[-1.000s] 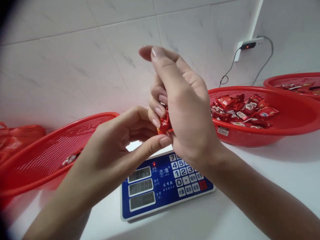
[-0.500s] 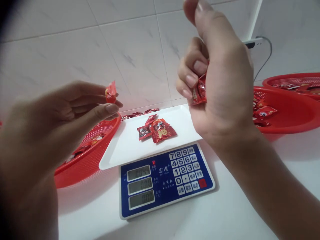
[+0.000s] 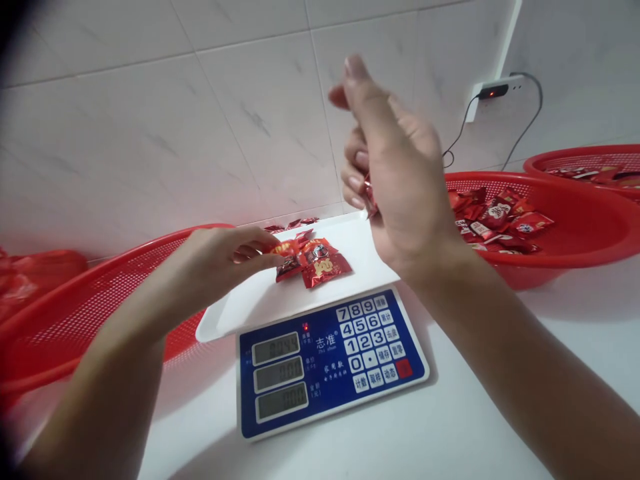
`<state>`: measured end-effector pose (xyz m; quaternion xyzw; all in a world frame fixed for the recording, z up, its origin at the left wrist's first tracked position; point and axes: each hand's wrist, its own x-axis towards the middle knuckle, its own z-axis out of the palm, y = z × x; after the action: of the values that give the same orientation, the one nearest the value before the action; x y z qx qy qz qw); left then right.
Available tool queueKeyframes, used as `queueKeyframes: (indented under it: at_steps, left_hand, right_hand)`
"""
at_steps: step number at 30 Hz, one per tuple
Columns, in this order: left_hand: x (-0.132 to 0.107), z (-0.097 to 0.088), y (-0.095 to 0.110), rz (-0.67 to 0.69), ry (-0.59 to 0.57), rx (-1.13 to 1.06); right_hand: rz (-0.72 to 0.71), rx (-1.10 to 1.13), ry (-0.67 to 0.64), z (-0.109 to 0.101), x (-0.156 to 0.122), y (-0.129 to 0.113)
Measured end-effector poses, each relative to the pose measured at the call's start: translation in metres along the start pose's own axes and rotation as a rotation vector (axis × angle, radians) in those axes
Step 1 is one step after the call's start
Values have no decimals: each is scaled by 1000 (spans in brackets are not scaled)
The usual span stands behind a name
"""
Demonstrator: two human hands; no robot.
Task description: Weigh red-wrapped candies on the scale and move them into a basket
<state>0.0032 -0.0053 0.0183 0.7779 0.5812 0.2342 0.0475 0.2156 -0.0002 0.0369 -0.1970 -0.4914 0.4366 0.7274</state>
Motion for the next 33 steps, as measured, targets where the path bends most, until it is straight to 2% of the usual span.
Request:
queueKeyframes:
  at_steps: [2,5,7,9,11,15,19,22,24,27,30,32,33]
  left_hand:
    - [7,6,-7,-11,-54,71]
    - [7,5,-8,-17,82,23]
    - [1,1,1,43,188,-155]
    - [-7,1,16,152,184,-401]
    - [-15,7,32,275,162,-560]
    - [-19,24,48,335,236,-458]
    - [-14,27,42,331,230,-382]
    - [-10,23,35,332,235,-316]
    - [-8,20,31,334,282,-305]
    - [-5,14,22,285,392,-319]
    - [-1,5,12,154,413,-322]
    - [1,-1,6,88,392,-336]
    - [2,-2,4,72,373,-338]
  right_hand:
    - [57,4,-2,-1,3,7]
    - [86,16,2,0,5,11]
    - [105,17,-7,4,1,14]
    - [147,-8,-36,9,-5,18]
    - [207,-56,-78,14,-12,25]
    - [330,-82,-128,17,-20,37]
    - [432,-73,-149,14,-21,40]
    - [410,-87,-206,12,-18,43]
    - [367,-127,-299,6,-11,44]
    - [287,-383,-386,-13,5,40]
    - [211,-834,-189,-46,26,29]
    - [286,-1101,-73,-74,39,20]
    - [364,-1223,-75,-88,45,16]
